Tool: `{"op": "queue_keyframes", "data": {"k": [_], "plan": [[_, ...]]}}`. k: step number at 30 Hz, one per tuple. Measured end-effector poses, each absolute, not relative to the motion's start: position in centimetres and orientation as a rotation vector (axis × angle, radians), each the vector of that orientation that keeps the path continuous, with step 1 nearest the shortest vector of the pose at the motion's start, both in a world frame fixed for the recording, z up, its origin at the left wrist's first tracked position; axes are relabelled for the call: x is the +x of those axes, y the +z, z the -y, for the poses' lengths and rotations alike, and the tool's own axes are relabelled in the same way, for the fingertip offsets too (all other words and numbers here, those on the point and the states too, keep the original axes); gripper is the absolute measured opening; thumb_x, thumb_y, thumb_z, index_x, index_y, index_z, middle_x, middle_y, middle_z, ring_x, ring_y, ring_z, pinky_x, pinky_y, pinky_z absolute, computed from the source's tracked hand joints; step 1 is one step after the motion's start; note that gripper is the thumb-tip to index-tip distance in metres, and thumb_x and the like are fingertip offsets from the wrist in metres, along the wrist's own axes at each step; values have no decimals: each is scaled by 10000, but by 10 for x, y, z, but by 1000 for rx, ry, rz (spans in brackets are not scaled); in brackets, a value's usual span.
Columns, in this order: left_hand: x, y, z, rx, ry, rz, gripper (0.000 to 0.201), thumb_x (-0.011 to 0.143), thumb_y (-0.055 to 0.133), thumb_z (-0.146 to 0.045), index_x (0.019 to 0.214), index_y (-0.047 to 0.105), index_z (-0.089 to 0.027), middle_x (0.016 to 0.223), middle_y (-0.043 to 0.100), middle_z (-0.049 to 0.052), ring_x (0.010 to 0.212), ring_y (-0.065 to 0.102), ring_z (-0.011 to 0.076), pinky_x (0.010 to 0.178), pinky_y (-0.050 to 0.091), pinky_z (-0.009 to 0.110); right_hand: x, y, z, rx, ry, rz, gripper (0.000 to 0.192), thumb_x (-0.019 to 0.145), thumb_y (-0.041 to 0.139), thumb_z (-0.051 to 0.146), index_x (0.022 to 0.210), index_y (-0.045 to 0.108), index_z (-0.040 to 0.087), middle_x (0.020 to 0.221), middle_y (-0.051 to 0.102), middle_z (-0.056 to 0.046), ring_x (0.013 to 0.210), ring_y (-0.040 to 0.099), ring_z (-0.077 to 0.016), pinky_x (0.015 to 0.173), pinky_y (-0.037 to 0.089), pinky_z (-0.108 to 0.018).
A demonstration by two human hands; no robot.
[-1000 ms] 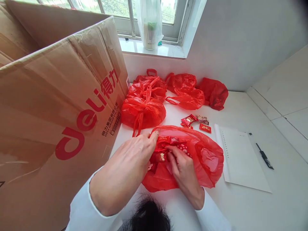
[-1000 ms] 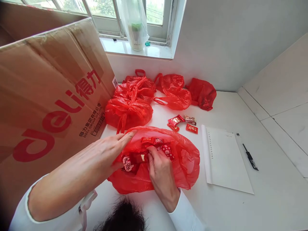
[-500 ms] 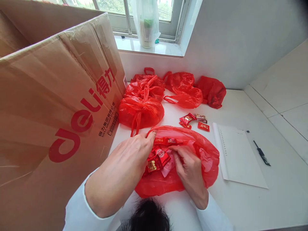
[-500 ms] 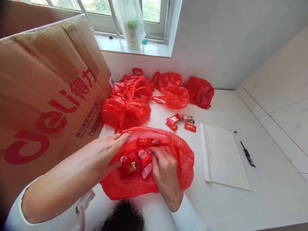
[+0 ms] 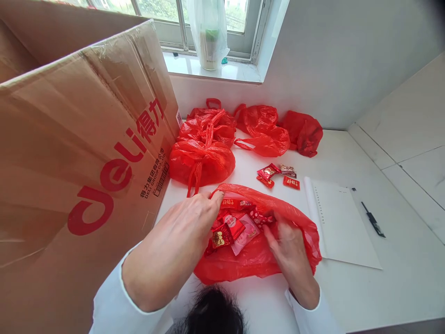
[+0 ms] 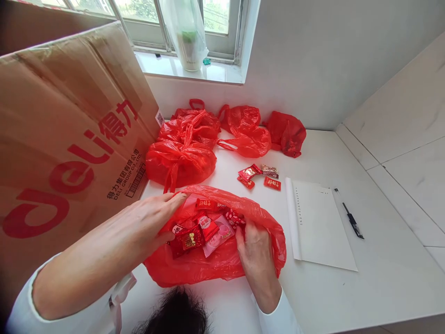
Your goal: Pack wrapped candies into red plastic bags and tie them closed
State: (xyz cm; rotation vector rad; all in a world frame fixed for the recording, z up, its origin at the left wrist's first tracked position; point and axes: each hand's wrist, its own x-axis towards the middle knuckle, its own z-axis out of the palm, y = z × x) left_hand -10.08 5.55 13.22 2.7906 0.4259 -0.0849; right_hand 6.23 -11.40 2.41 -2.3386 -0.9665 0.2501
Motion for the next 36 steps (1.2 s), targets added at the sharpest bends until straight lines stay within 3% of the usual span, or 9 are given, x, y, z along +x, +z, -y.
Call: {"op": "queue_keyframes", "data": {"k": [5,9,14,21,29,36], "plan": [[-99,134,-51,2798,-94,-522,749,700,400,-33,1434,372,-181,1385,531,83,1288,471,208,1108,354,368,69,28,113,-2390,280,899,281,909,458,368,1029,644,195,1005,725,-103,919,679,-316,791,532,-453],[-97,136,-47,2783,-80,-562,735,689,446,-54,1411,403,-186,1314,582,80,1216,536,225,1087,377,364,68,28,110,-2326,365,884,306,927,461,427,1084,630,227,1054,705,-64,967,653,-283,866,502,-450],[-99,133,-48,2820,-58,-528,672,754,400,-22,1407,405,-181,1347,555,88,1264,496,213,1093,368,357,67,26,109,-2232,433,829,301,919,487,462,1100,637,274,1105,690,-22,1064,612,-261,942,461,-443],[-97,127,-50,2829,-31,-553,684,754,317,17,1399,409,-192,1276,586,60,1176,531,163,1053,389,308,68,22,110,-2200,487,748,306,916,492,446,1103,639,254,1134,684,-41,1093,606,-279,954,451,-463],[-93,130,-48,2837,-81,-573,647,772,345,4,1393,423,-157,1209,604,76,1155,541,188,1065,377,330,71,17,111,-2212,503,725,453,819,577,583,1125,641,256,1117,689,-54,1076,610,-313,938,460,-494],[-92,133,-50,2820,-178,-529,564,862,327,-61,1416,396,-144,1227,600,108,1143,554,222,1011,434,371,70,14,108,-2162,447,701,402,865,532,545,1100,658,244,1121,693,-59,1074,614,-300,941,458,-473]]}}
